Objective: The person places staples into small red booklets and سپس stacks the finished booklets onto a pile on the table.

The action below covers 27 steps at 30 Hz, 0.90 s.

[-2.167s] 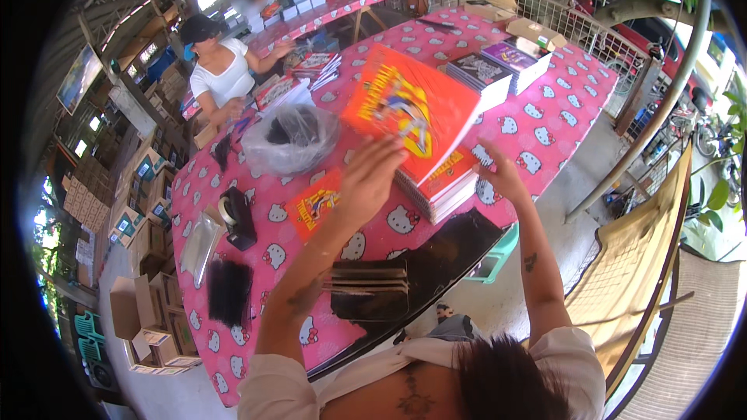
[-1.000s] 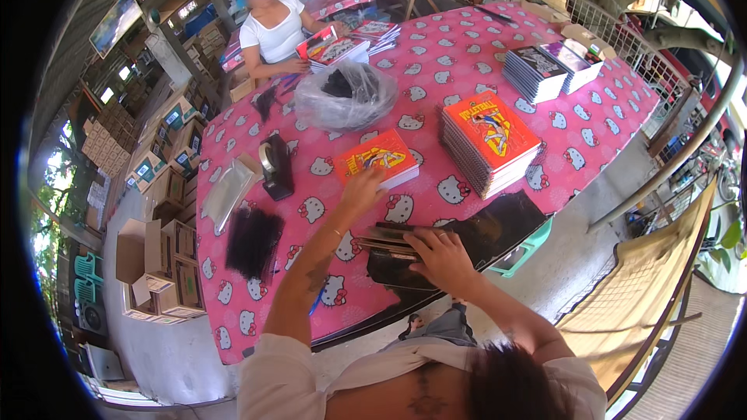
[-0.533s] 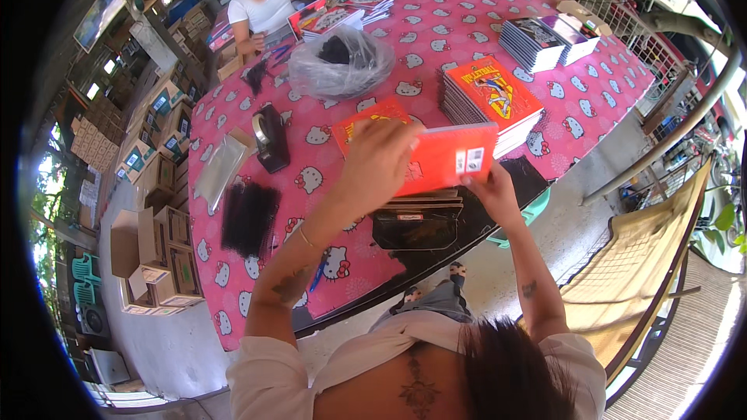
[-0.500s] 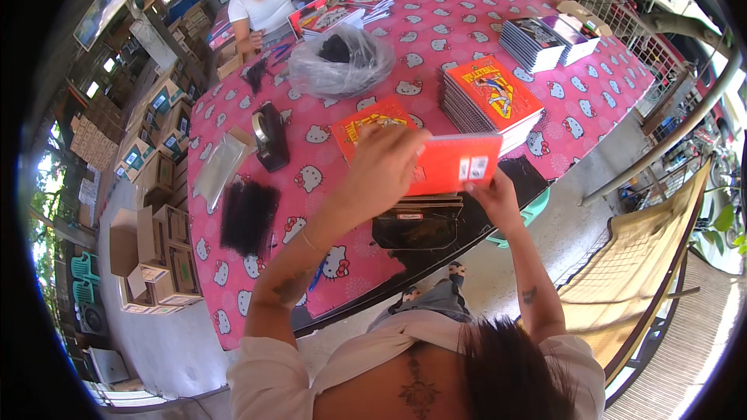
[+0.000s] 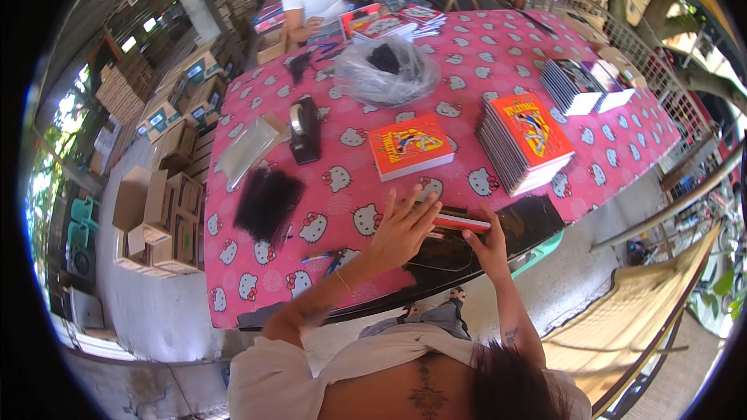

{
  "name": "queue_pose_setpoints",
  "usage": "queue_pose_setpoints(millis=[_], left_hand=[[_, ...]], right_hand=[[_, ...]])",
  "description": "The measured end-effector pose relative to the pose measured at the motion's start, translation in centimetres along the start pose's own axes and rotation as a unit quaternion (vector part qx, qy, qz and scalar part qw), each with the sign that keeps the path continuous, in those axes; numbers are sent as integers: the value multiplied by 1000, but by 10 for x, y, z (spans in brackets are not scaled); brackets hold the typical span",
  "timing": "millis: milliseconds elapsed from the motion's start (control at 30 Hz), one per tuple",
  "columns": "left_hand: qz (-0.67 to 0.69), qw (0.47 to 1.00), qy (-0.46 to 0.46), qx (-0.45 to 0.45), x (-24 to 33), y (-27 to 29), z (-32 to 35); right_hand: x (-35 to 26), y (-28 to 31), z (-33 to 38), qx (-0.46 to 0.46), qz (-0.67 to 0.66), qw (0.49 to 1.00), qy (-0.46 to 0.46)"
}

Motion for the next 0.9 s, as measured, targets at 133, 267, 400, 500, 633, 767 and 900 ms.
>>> queue_pose_setpoints(millis=[133,267,400,500,633,767,900], left_hand=[[298,786,495,218,-32,-49,81],[254,823,509,11,-55,-35,82],[-311,852,419,52,-218,29,153],[-365,884,281,-74,-248,42,192],[-224,906,351,80,-208,50,137],[-78,949,290,97,-124,46,90],[176,899,395,65,-34,48,35]], right_hand=[[7,-19,1,70,-49,996,-28],[29,6,-16,43,11,999,-10],[24,2,-20,0,-39,998,-41],[-4,-6,-29,-27,-23,999,4],[-90,-28,-13,64,230,924,299],[-96,-98,-10,-67,324,852,407],[-49,-106,-25,-111,350,878,307]])
Point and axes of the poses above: each hand's wrist, its own z-axis away from the middle knuckle, its own y-axis out of the back of the hand, x = y × z, the point moved 2 cm from there along -z, towards the middle knuckle, and after that the axes turned 12 degrees about x, right-handed, at the moved point
